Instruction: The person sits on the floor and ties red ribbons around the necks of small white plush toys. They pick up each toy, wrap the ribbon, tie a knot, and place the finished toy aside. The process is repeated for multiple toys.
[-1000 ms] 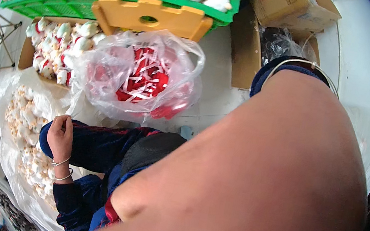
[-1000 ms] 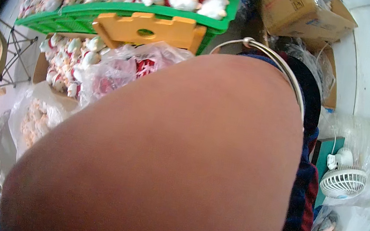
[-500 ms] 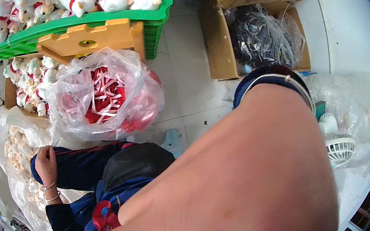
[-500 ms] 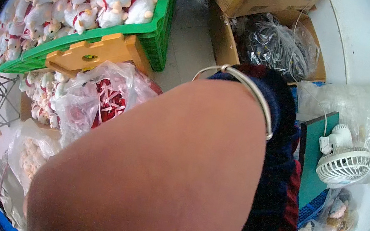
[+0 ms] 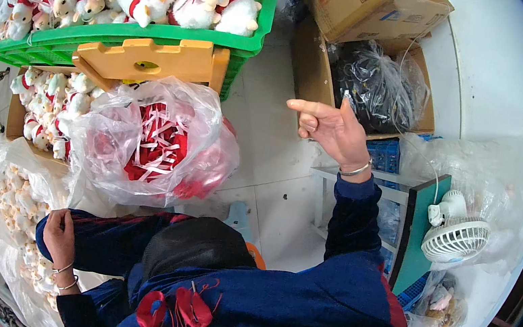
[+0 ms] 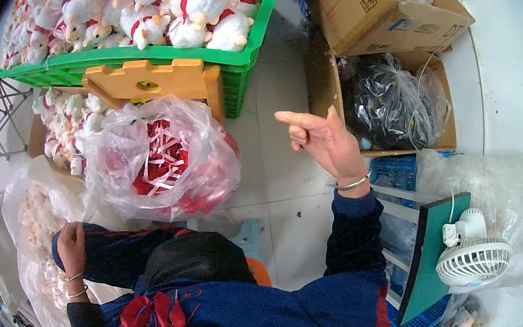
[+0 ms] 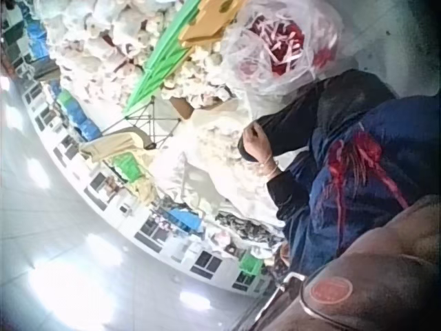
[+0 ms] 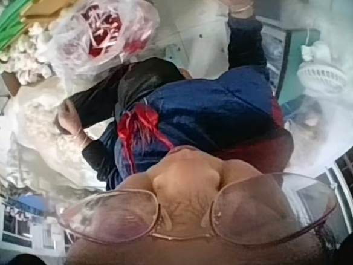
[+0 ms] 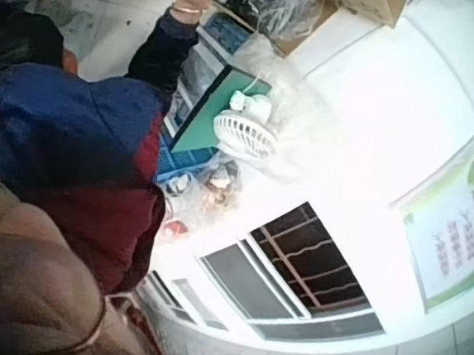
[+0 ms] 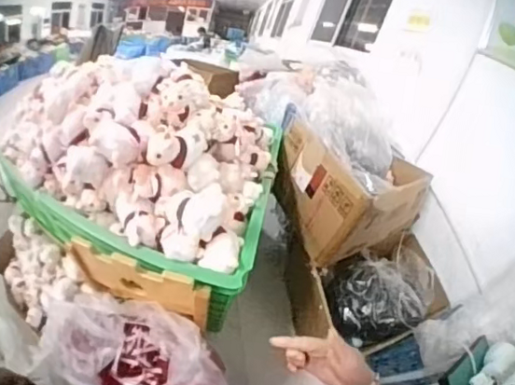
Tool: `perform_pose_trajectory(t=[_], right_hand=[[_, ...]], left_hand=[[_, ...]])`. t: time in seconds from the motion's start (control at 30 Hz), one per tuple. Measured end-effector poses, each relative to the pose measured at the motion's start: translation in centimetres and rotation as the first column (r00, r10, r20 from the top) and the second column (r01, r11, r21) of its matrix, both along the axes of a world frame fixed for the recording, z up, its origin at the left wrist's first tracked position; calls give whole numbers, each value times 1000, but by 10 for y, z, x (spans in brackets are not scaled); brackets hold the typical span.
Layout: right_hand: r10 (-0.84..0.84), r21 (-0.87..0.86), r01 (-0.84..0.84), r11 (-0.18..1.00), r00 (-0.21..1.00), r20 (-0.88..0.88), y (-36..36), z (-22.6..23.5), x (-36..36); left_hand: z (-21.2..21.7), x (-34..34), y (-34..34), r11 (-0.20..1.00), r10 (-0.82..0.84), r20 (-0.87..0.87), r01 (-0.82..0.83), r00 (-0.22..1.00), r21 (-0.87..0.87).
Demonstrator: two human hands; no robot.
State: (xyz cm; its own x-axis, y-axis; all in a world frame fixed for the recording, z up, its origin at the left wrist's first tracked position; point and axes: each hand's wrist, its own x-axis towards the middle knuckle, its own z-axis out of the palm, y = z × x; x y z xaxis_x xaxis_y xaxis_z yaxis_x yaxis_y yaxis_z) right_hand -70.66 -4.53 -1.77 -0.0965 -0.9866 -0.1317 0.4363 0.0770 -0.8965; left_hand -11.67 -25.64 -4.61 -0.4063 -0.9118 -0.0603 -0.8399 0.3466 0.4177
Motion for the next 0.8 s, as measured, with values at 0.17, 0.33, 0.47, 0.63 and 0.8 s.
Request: perform_pose_trajectory(t=[0.17, 0.33, 0.47, 0.63, 0.8], right_hand=[[-24, 64, 19, 998, 997, 68, 3, -9, -7], [15, 124, -31, 992, 992, 125, 1, -23, -13], [-77, 428, 193, 883, 959, -274, 11, -66, -30], [13, 140, 688, 712, 187, -982, 65, -158, -53], [-181, -168, 836, 523, -84, -980, 95, -175, -36]], left_hand=[[4, 4, 4, 999, 38, 1, -38, 999, 29], [1, 14, 10, 999, 16, -65, -19, 998, -51], [0, 19, 14, 999, 30, -89, -34, 996, -42], [0, 21, 19, 998, 35, -103, -41, 994, -54], [-1, 26, 21, 998, 23, -79, -28, 997, -62]])
